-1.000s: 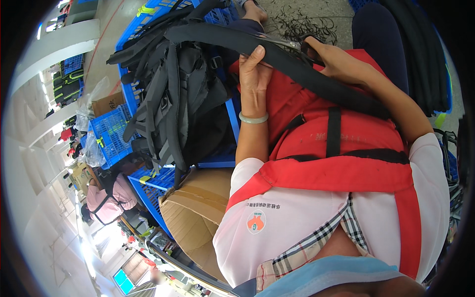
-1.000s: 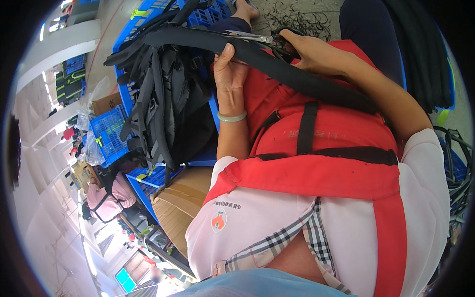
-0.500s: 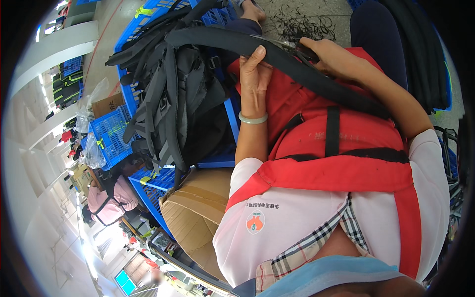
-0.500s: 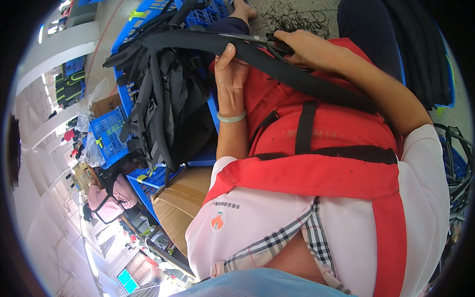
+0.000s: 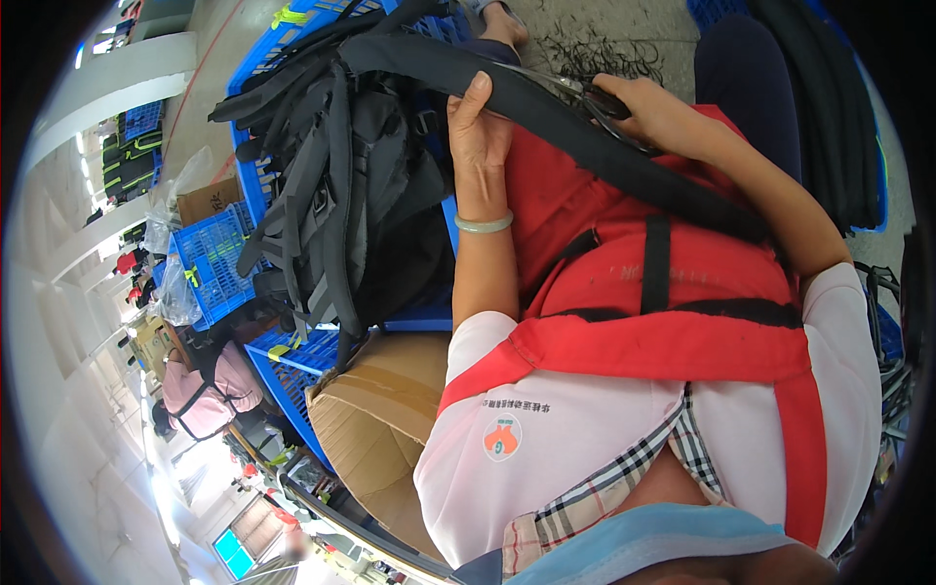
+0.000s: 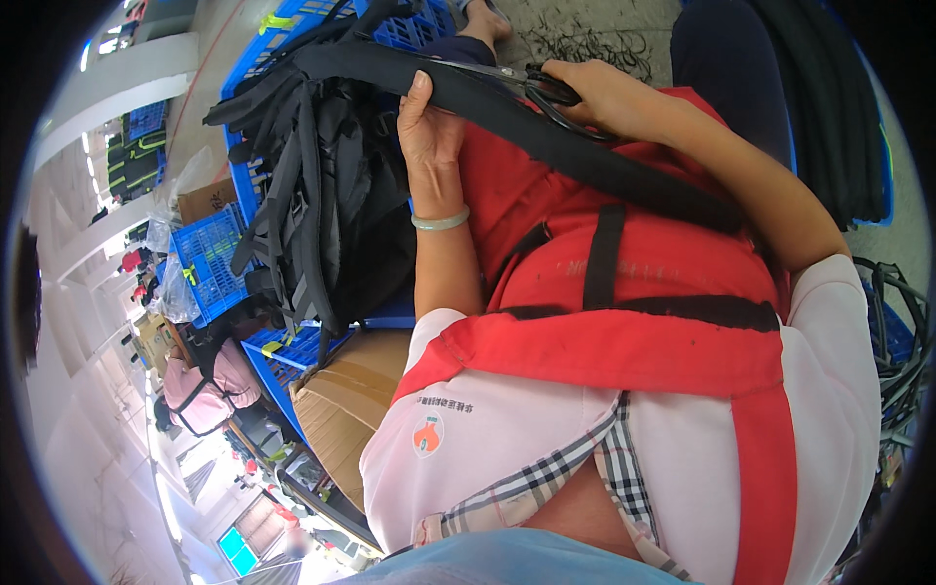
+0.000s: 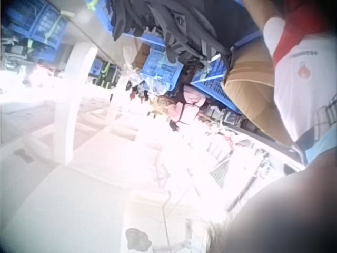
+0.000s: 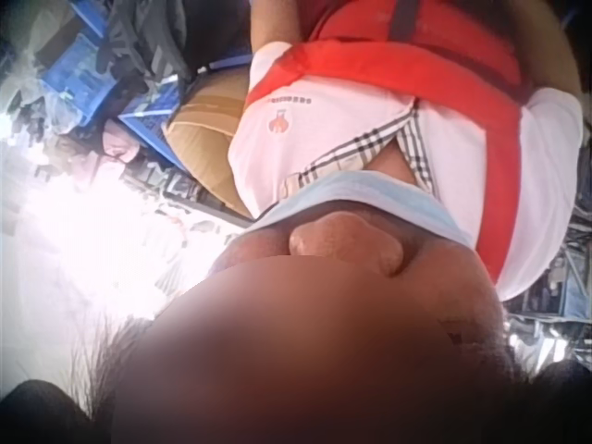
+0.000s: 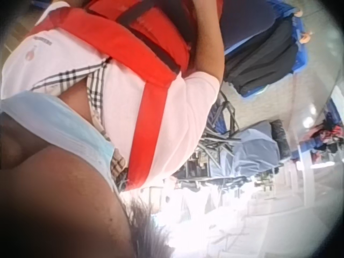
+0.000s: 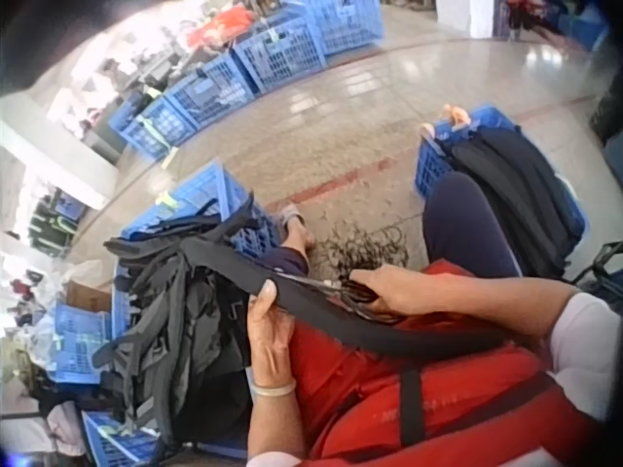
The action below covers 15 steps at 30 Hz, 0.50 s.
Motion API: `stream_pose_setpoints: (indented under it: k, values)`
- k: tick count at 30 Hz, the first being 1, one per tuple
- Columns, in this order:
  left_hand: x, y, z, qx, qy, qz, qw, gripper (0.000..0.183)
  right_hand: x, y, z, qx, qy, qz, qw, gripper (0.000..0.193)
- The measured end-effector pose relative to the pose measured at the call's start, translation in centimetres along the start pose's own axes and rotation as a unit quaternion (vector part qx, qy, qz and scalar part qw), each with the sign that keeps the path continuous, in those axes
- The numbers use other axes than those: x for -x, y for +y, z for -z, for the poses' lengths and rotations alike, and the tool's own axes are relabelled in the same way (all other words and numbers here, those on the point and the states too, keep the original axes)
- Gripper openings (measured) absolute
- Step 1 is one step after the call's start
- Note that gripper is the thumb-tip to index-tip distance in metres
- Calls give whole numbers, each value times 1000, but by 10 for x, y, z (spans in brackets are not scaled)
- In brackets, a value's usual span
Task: Trim excess material from black straps using scissors
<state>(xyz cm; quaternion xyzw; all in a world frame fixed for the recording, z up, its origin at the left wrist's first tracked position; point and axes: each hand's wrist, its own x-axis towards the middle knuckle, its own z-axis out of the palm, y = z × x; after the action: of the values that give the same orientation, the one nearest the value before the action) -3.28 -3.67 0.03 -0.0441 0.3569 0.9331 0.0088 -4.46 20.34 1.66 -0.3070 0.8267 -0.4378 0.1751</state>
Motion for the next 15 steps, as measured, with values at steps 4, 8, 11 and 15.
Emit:
stream_pose_setpoints:
  k: [4,8,11,15]
  values:
    - [-3,-2,0,-15,-16,-11,1000,19,-10,-15,6,-21,-14,-36,999,39]
    - [-2,-5,-3,-11,-19,-23,1000,19,-17,-24,8,-3,-30,-70,997,56]
    - [-2,-4,-5,-8,-31,-27,999,17,-21,-23,8,14,-27,-34,999,54]
    - [-3,-6,-1,-10,-21,-19,1000,17,-24,-17,11,28,-71,-20,997,47]
